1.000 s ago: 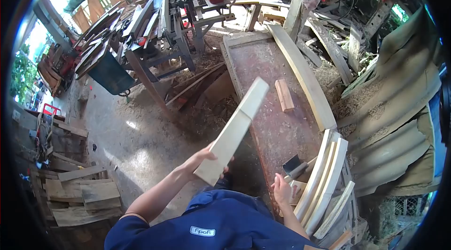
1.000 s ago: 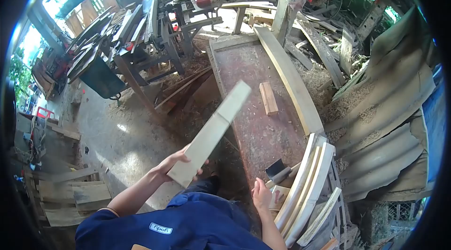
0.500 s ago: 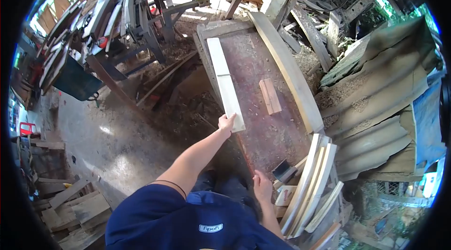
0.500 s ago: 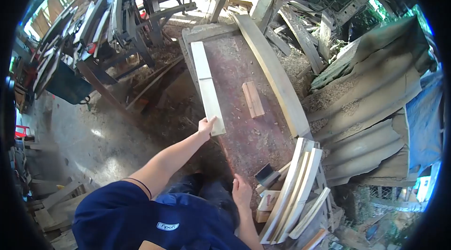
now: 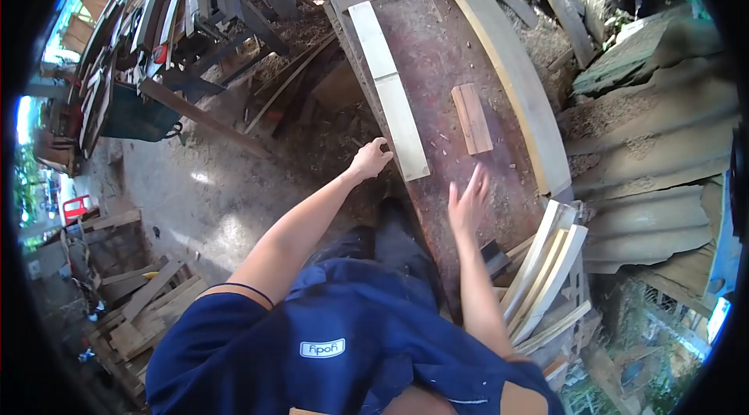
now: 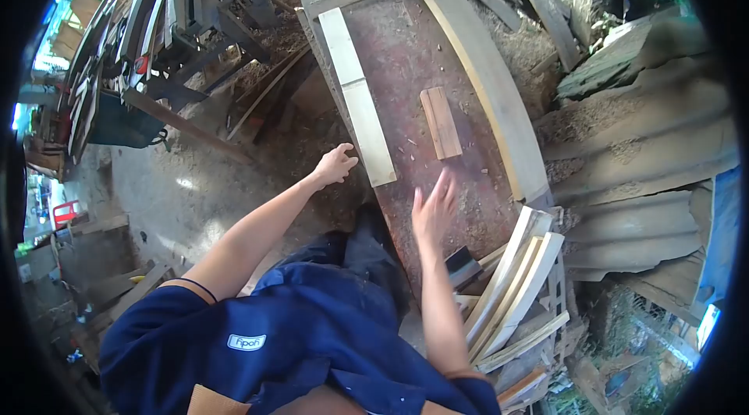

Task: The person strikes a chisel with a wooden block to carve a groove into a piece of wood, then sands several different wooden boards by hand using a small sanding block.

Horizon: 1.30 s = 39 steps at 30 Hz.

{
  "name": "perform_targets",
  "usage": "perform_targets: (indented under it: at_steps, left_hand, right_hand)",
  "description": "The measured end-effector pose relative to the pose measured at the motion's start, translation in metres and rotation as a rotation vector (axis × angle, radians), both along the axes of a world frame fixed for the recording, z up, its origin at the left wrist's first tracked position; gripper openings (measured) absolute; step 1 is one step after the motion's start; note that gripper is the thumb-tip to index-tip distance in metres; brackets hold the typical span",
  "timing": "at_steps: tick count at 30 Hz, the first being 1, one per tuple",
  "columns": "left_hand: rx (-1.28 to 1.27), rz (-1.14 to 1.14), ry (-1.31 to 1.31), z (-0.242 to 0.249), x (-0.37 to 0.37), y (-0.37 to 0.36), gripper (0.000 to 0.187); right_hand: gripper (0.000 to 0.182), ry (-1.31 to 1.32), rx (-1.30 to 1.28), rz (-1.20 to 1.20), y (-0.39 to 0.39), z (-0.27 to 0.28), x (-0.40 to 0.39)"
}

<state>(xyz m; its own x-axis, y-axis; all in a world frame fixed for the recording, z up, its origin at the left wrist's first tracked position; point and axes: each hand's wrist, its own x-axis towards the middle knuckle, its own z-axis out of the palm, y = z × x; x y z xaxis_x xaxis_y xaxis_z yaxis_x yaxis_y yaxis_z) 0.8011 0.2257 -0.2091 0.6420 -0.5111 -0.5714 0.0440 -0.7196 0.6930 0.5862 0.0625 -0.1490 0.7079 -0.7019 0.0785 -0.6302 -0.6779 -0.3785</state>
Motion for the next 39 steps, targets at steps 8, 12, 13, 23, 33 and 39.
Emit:
perform_targets:
  at_steps: [8,12,13,23,33,39]
  left_hand:
    - [0.022,0.212,-0.088,-0.005,0.039,-0.023,0.061]
    - [-0.136,0.273,-0.237,0.013,0.02,-0.046,0.048]
    - [-0.187,0.312,-0.211,0.015,0.013,-0.05,0.049]
    - [-0.018,0.362,-0.025,0.031,-0.056,-0.057,0.071]
    - [-0.013,0.405,-0.167,-0.002,0.087,-0.084,0.064]
    - [-0.087,0.356,-0.327,-0.02,0.242,-0.101,0.064]
  right_hand:
    - [0.095,0.313,0.212,0.02,-0.115,-0.035,0.1]
    - [0.066,-0.606,1.886,-0.356,-0.116,-0.035,0.082]
    - [0.06,-0.627,2.086,-0.407,-0.109,-0.022,0.077]
    - [0.061,0.168,0.166,0.311,0.031,-0.02,0.096]
    - [0.074,0.2,-0.055,0.518,-0.001,-0.027,0.253]
    - [0.079,0.115,-0.19,0.529,-0.019,-0.046,0.405]
